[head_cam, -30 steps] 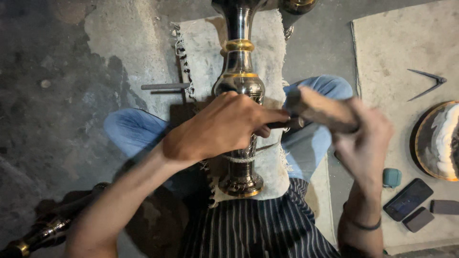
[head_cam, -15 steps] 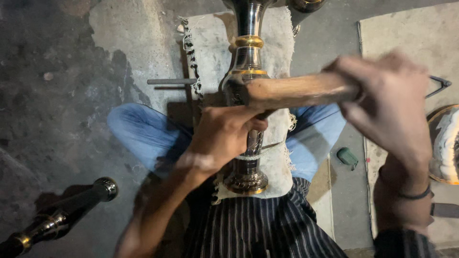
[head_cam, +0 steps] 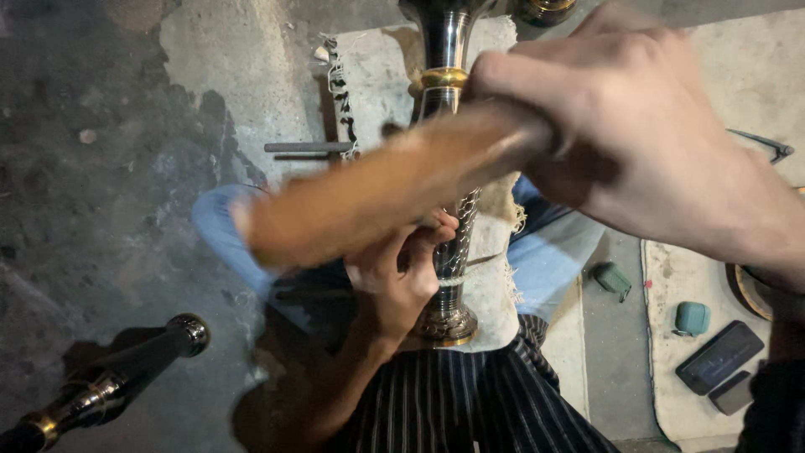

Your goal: The person sits cross-legged on the floor with an engraved brass vase held against their lap by a strap. They hold a small punch against the vase's patterned surface with one hand and repeatedly strike it with a wooden mallet held in the other hand, working over the engraved design and repositioning the punch around the vase.

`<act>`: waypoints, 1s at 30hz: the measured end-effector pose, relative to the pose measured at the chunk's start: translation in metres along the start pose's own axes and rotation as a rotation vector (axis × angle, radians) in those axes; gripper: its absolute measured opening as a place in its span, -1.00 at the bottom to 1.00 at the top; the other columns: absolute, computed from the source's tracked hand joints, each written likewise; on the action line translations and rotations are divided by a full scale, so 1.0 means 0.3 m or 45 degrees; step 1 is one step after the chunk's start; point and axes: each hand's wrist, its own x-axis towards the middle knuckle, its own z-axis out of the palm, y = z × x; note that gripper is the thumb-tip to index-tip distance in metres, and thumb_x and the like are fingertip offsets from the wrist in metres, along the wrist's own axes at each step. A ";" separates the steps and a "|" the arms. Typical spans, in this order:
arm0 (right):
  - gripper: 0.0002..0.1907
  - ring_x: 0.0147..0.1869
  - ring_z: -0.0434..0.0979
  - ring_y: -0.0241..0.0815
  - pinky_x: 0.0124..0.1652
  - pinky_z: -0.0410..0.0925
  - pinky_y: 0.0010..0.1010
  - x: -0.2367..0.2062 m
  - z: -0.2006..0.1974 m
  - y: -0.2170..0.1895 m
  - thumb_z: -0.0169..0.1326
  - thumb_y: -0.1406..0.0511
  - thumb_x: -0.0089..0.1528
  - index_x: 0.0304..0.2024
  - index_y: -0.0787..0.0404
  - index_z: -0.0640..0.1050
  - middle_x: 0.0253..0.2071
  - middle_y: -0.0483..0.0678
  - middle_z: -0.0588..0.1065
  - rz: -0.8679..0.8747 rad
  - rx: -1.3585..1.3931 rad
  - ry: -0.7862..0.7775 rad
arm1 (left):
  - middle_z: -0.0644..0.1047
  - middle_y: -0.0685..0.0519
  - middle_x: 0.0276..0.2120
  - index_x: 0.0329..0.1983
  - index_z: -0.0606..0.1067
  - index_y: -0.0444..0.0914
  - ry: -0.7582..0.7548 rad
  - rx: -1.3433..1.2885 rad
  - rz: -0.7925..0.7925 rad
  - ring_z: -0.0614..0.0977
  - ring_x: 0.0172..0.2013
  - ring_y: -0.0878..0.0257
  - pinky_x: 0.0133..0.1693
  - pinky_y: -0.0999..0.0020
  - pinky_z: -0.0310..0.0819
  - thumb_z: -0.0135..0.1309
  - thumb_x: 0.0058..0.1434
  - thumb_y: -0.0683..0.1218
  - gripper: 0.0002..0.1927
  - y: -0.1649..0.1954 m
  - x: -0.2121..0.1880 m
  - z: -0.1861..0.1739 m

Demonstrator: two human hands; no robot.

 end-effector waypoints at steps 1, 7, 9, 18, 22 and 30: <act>-0.57 -0.25 0.59 -0.13 -0.03 0.42 -0.08 0.008 -0.017 -0.007 0.12 0.29 0.00 -0.04 0.07 0.51 -0.30 -0.12 0.55 0.023 -0.025 -0.028 | 0.67 0.03 -0.21 -0.14 0.51 -0.35 0.049 0.057 0.039 0.75 -0.16 0.25 -0.08 0.39 0.67 0.12 0.31 -0.37 -0.88 0.000 -0.010 0.001; -0.51 -0.20 0.65 -0.16 -0.23 0.44 -0.23 -0.097 -0.057 0.011 0.26 0.19 0.08 0.09 -0.09 0.54 -0.17 -0.11 0.60 0.122 -0.385 -0.238 | 0.67 0.00 -0.21 -0.09 0.50 -0.32 0.158 0.106 0.003 0.77 -0.26 0.21 -0.19 0.44 0.67 0.22 0.32 -0.29 -0.84 -0.024 -0.075 0.023; -0.52 -0.17 0.67 -0.14 -0.22 0.47 -0.27 -0.164 -0.016 0.017 0.26 0.21 0.09 0.08 -0.16 0.55 -0.08 -0.09 0.62 0.102 -0.611 -0.308 | 0.65 -0.02 -0.30 -0.13 0.53 -0.29 0.177 0.288 0.049 0.72 -0.37 0.22 -0.28 0.43 0.63 0.22 0.20 -0.26 -0.81 -0.043 -0.082 0.015; -0.75 -0.29 0.52 -0.32 -0.24 0.35 -0.44 -0.356 0.327 -0.040 0.35 0.39 0.23 -0.15 0.35 0.54 -0.36 -0.07 0.54 1.118 0.738 0.571 | 0.64 0.03 -0.17 -0.05 0.46 -0.25 -0.148 -0.613 -0.282 0.69 -0.20 0.32 -0.13 0.45 0.68 0.15 0.39 -0.24 -0.87 -0.021 0.098 -0.135; -0.77 -0.24 0.53 -0.48 -0.22 0.41 -0.63 -0.404 0.510 -0.073 0.27 0.40 0.09 -0.22 0.24 0.53 -0.32 -0.25 0.51 1.323 1.346 0.841 | 0.71 0.04 -0.21 -0.08 0.55 -0.25 -0.592 -0.089 -0.113 0.78 -0.19 0.30 -0.16 0.43 0.74 0.23 0.32 -0.20 -0.85 0.026 0.148 -0.110; -0.67 -0.45 0.40 -0.42 -0.45 0.26 -0.57 -0.464 0.569 -0.064 0.40 0.32 0.15 -0.16 0.30 0.53 -0.40 -0.19 0.45 1.326 1.395 0.691 | 0.69 -0.03 -0.20 0.09 0.51 -0.27 -0.832 0.167 0.201 0.78 -0.21 0.22 -0.22 0.44 0.75 0.15 0.31 -0.28 -0.71 -0.017 0.207 -0.047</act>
